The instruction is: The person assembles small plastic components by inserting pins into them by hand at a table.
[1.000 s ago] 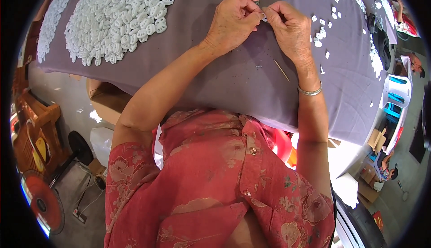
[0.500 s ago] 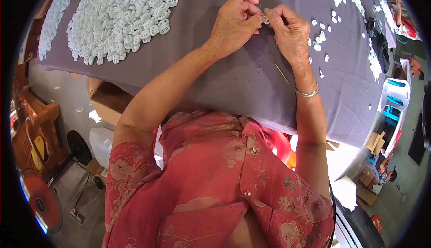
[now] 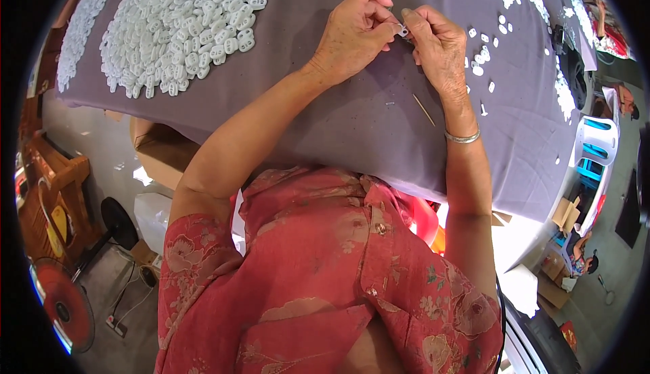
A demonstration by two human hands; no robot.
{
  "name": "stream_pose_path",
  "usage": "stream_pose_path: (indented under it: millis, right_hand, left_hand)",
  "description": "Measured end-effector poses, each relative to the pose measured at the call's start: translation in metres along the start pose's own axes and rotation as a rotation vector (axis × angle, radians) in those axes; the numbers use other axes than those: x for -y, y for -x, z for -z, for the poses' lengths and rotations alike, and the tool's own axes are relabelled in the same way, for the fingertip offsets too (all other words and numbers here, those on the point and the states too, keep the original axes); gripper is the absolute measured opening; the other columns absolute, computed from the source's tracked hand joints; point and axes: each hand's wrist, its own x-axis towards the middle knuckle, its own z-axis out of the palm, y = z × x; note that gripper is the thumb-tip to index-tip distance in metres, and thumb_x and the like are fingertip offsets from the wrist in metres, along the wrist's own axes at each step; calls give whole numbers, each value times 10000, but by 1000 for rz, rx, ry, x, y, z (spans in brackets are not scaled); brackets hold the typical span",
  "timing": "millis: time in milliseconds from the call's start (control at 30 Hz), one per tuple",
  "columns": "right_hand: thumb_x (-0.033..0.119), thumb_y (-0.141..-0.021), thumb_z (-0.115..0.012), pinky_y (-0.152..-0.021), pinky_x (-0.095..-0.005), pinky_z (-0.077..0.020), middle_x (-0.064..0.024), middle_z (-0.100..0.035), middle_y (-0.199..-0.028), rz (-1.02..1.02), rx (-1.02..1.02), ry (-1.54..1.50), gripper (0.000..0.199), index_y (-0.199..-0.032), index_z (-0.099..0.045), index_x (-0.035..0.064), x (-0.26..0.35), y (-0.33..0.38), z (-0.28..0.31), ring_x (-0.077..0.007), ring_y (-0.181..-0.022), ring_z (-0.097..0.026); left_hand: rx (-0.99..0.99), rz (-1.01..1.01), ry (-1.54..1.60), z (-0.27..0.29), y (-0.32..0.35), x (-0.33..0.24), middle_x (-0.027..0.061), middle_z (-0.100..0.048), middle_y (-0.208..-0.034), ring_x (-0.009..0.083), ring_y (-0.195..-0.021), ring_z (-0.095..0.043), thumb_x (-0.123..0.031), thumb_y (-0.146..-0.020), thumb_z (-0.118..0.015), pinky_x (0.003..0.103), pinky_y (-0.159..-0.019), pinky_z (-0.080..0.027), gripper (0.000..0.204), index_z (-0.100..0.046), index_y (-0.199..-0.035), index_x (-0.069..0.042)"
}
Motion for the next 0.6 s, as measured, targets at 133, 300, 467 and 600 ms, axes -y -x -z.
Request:
stream_pose_path:
  millis: [133, 300, 467, 600]
  right_hand:
    - [219, -916, -622, -387, -188, -324, 22, -504, -598, -47, 23, -31, 266, -738, -620, 21, 2, 0, 1, -21, -461, -411]
    - [221, -919, -622, -393, -187, -336, 21, -505, -608, -120, 73, -79, 254, -757, -626, 25, 7, 2, 5, -24, -479, -417]
    - [186, -934, -598, -414, -186, -361, 19, -518, -631, -177, 178, -141, 189, -840, -638, 26, 12, 1, 11, -27, -504, -428]
    - [179, -937, -595, -420, -188, -377, 17, -529, -654, -138, 203, -141, 176, -881, -642, 18, 9, 1, 17, -29, -526, -442]
  left_hand:
    - [9, -7, 11, -1, 0, 2, 59, -630, -813, 83, -699, -588, -14, -832, -631, 239, -576, -532, 281, -457, -1054, -13]
    - [4, 1, 12, -1, 1, 3, 60, -635, -821, 82, -713, -589, -16, -834, -632, 243, -586, -535, 279, -462, -1055, -11]
    - [10, -5, 11, -1, 0, 2, 62, -638, -828, 92, -699, -590, -8, -841, -631, 242, -601, -529, 286, -466, -1074, -18]
    - [7, -8, 4, -1, 0, 2, 70, -641, -835, 102, -678, -589, 1, -847, -632, 241, -606, -519, 297, -467, -1092, -25]
